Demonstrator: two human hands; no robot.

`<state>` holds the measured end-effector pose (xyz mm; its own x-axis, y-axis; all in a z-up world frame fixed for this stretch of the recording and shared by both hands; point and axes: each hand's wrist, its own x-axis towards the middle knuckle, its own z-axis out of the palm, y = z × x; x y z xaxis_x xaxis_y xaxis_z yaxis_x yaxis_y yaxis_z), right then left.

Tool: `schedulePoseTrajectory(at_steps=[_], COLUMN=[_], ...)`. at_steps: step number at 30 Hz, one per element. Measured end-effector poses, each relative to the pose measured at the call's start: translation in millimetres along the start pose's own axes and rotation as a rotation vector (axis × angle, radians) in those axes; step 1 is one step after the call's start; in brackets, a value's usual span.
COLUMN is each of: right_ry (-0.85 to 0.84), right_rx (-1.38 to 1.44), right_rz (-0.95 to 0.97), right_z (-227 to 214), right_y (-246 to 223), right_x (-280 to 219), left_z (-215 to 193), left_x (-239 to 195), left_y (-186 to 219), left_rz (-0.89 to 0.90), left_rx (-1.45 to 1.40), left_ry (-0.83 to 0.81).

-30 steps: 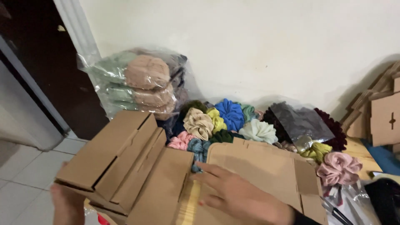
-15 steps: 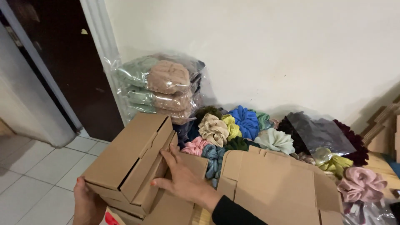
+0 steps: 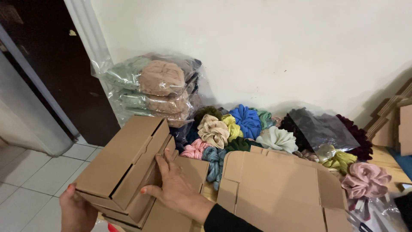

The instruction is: Assembling and sewing scrunchies and then placing them into a cardboard box

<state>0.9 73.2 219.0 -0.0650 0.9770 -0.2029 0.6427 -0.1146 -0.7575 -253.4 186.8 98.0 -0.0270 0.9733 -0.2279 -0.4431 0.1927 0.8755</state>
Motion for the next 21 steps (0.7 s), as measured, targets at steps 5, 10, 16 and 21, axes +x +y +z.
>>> schedulePoseTrajectory(at_steps=[5, 10, 16, 21], right_ry=[0.014, -0.046, -0.083, 0.027], right_rx=[0.025, -0.070, -0.178, -0.266], right_rz=[-0.060, -0.156, -0.169, -0.203], right_z=[1, -10, -52, -101], right_y=[15, 32, 47, 91], right_x=[4, 4, -41, -91], left_z=[-35, -138, -182, -190], left_x=[40, 163, 185, 168], left_y=[-27, -105, -149, -192], left_rz=[0.149, 0.532, 0.601, 0.535], left_rx=[-0.056, 0.193, 0.280, 0.468], left_ry=[-0.081, 0.111, -0.121, -0.285])
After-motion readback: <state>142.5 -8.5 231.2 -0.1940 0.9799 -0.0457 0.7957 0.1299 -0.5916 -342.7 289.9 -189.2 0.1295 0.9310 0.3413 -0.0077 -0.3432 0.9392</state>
